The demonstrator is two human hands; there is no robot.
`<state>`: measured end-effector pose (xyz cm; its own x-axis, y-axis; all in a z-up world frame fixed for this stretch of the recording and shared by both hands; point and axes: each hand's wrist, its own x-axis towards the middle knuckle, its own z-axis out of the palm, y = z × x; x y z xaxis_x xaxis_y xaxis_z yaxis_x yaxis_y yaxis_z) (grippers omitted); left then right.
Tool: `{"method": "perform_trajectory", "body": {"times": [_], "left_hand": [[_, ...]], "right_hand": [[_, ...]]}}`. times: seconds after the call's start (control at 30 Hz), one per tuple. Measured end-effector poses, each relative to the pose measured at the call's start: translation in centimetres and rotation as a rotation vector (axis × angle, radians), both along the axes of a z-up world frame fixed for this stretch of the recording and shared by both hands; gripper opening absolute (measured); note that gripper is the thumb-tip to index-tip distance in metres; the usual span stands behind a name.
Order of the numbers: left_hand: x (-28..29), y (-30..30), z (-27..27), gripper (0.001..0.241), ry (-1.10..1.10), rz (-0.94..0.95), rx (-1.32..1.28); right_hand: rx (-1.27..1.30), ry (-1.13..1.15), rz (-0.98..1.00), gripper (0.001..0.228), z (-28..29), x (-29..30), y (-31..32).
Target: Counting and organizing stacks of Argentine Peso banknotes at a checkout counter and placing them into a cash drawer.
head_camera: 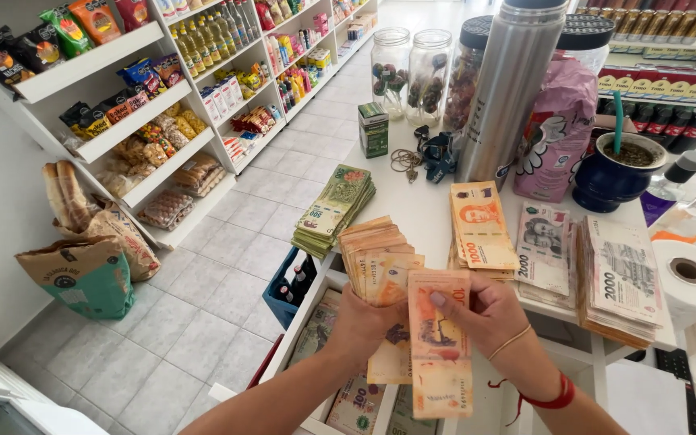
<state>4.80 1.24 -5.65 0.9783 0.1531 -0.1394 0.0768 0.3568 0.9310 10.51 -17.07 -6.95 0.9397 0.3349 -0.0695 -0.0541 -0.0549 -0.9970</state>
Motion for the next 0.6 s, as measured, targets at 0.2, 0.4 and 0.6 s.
{"method": "perform_trajectory", "body": {"times": [0.2,0.4,0.6], "left_hand": [[-0.7,-0.3,1.5,0.048,0.17,-0.004,0.079],[-0.4,0.0,2.0,0.035,0.127,0.086,-0.018],[-0.5,-0.3,1.1,0.061,0.243,0.052,0.186]], "right_hand": [[0.07,-0.381,-0.093,0.021,-1.1,0.5,-1.1],[0.079,-0.033,-0.299,0.034,0.6,-0.3,-3.1],[-0.002,-0.631,0.059,0.021,-3.1,1.0,-3.9]]}}
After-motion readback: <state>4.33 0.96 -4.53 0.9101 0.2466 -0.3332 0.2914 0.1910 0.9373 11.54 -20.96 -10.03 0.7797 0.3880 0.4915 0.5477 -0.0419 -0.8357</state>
